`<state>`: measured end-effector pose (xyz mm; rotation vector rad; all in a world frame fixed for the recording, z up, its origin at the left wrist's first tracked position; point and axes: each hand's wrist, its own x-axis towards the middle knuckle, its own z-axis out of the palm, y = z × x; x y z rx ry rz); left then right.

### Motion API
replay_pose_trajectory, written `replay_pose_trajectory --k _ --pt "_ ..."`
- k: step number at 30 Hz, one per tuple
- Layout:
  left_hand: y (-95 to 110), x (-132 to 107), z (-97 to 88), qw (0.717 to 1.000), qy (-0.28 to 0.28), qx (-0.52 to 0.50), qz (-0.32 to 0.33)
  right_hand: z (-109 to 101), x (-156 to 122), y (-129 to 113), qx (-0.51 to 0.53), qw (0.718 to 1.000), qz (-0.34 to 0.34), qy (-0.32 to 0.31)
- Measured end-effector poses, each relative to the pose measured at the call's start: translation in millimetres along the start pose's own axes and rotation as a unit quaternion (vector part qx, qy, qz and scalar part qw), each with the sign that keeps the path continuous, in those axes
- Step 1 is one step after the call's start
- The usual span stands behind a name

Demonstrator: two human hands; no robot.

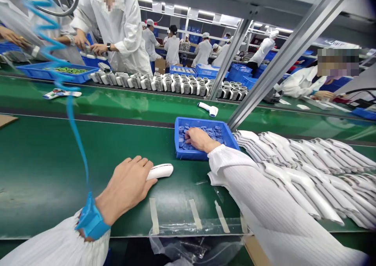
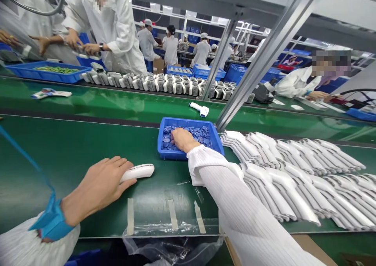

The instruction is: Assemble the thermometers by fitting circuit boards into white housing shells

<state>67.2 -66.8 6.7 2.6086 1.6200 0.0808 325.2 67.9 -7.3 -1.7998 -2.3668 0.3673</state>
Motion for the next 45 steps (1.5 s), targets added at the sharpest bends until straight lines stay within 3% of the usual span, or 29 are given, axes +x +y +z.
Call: replay_pose_trajectory --k 3,6,9,12,18,21,24,27,30,33,37,39,42,45 --pt "-0.6 -2.5 -4.3 0.986 -0.002 -0.145 -0.087 -13.6 -21.0 -5.2 0.038 0.997 0.019 0.063" --pt "-0.1 -6.0 -5.4 0.934 0.026 -0.323 -0.151 -27.3 -56.6 -20.3 0.099 0.989 0.016 0.109" --pt "15.6 -3.1 -0.9 0.882 0.031 -0.447 -0.144 -27.5 -97.6 -46.4 0.208 0.963 0.001 0.173" --pt "38.7 2.3 6.9 0.863 -0.005 -0.492 -0.114 -14.3 -132.1 -69.0 0.334 0.921 -0.003 0.202" --pt "56.6 -0.7 12.2 0.866 -0.071 -0.489 -0.081 7.0 -164.3 -70.2 0.436 0.881 0.073 0.172" --pt "59.1 -4.7 8.5 0.868 -0.087 -0.483 -0.083 10.0 -169.2 -67.4 0.388 0.885 0.049 0.255" --pt "63.4 -5.6 7.3 0.863 -0.094 -0.489 -0.083 15.6 -170.7 -71.5 0.355 0.868 -0.010 0.348" --pt "65.9 -5.1 8.7 0.862 -0.096 -0.491 -0.077 21.6 -170.1 -76.4 0.408 0.851 -0.028 0.329" --pt "65.1 -5.6 7.4 0.889 -0.102 -0.443 -0.062 21.3 -169.1 -75.9 0.458 0.835 -0.014 0.304" --pt "64.0 -6.1 0.9 0.925 -0.095 -0.365 -0.039 14.9 -169.4 -70.6 0.458 0.848 0.006 0.267" --pt "66.2 -2.7 -4.6 0.962 -0.070 -0.265 0.018 13.5 -174.2 -66.8 0.411 0.900 -0.018 0.145" --pt "67.2 0.0 -1.7 0.979 -0.041 -0.196 0.047 20.6 -178.5 -68.2 0.376 0.913 -0.021 0.156" --pt "66.1 -0.3 7.4 0.991 0.006 -0.102 0.085 34.0 -186.8 -70.0 0.356 0.910 0.008 0.211" --pt "64.3 -8.6 17.9 0.983 0.080 -0.129 0.102 37.4 -196.4 -67.5 0.367 0.909 0.020 0.197"
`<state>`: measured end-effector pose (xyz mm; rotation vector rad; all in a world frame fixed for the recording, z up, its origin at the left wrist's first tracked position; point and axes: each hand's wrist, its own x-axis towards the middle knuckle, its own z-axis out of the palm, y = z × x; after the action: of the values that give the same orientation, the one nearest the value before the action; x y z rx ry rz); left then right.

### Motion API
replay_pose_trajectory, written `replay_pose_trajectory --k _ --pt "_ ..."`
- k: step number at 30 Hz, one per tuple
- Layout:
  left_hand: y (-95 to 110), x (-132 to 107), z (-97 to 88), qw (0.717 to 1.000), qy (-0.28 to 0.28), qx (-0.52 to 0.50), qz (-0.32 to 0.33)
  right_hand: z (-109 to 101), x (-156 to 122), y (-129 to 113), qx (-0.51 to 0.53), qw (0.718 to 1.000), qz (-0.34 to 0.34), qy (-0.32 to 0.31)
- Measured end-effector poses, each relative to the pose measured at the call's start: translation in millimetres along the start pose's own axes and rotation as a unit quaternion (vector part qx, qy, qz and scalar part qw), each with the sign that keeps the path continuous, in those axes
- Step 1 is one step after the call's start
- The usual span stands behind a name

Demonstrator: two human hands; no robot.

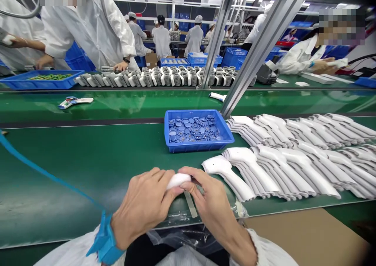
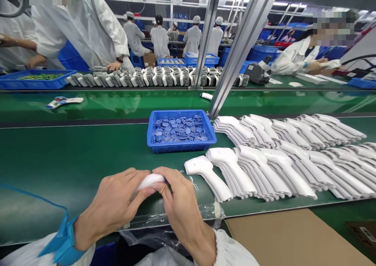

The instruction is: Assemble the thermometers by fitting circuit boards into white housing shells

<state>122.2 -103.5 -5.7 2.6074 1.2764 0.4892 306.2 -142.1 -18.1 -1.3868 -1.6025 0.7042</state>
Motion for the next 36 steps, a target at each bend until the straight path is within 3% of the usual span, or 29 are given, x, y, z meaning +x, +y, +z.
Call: replay_pose_trajectory --k 3,6,9,12,14,16,18,19,20,21,23,25,26,27,29,32,34,36 --pt "1.4 -9.5 11.1 0.983 0.144 -0.060 -0.096 -8.4 -6.0 -2.5 -0.018 0.999 0.022 -0.040" --pt "3.1 -7.3 24.9 0.951 0.232 -0.074 -0.188 -6.5 -12.9 -4.2 -0.050 0.994 0.020 -0.100" --pt "-0.7 3.5 33.6 0.948 0.278 -0.048 -0.151 7.6 -23.6 -2.1 -0.071 0.994 -0.030 -0.081" --pt "-7.8 8.0 28.6 0.957 0.268 -0.049 -0.099 20.3 -32.0 -0.1 -0.059 0.997 -0.032 -0.032" --pt "-10.9 2.0 19.3 0.967 0.226 -0.082 -0.086 22.9 -31.8 -0.2 -0.009 0.997 0.051 -0.050" --pt "-12.0 -9.0 11.0 0.969 0.194 -0.132 -0.080 22.5 -27.1 -0.9 0.095 0.970 0.212 -0.075" --pt "-12.2 -18.7 8.8 0.953 0.209 -0.196 -0.096 22.1 -20.9 -1.7 0.217 0.890 0.386 -0.109" --pt "-12.4 -21.0 10.6 0.936 0.236 -0.231 -0.122 22.9 -18.4 -2.4 0.259 0.845 0.447 -0.135" --pt "-12.8 -21.0 14.0 0.913 0.268 -0.263 -0.160 24.5 -16.7 -3.4 0.279 0.818 0.476 -0.165" --pt "-13.5 -18.6 18.4 0.888 0.298 -0.287 -0.201 27.1 -15.9 -4.6 0.273 0.819 0.467 -0.191" --pt "-15.9 -7.9 27.2 0.861 0.326 -0.288 -0.264 34.5 -16.3 -7.5 0.185 0.893 0.352 -0.210" --pt "-18.7 6.8 32.7 0.877 0.315 -0.226 -0.283 44.4 -17.7 -9.7 0.027 0.966 0.171 -0.190" --pt "-19.9 14.1 33.9 0.891 0.305 -0.186 -0.281 49.9 -18.1 -10.2 -0.055 0.977 0.099 -0.178" --pt "-20.8 20.5 34.2 0.902 0.299 -0.146 -0.276 55.3 -18.2 -10.4 -0.123 0.976 0.053 -0.172" --pt "-21.8 29.7 33.0 0.912 0.303 -0.087 -0.262 63.9 -18.0 -10.3 -0.199 0.965 0.025 -0.166" --pt "-25.5 30.2 27.3 0.938 0.280 -0.059 -0.195 62.7 -18.8 -8.2 -0.211 0.965 0.025 -0.154" --pt "-34.2 21.3 19.1 0.967 0.214 -0.053 -0.127 47.8 -21.3 -2.8 -0.190 0.973 -0.005 -0.130" --pt "-51.6 7.2 6.2 0.986 0.125 -0.038 -0.104 23.4 -25.2 7.9 -0.197 0.978 -0.043 -0.060"
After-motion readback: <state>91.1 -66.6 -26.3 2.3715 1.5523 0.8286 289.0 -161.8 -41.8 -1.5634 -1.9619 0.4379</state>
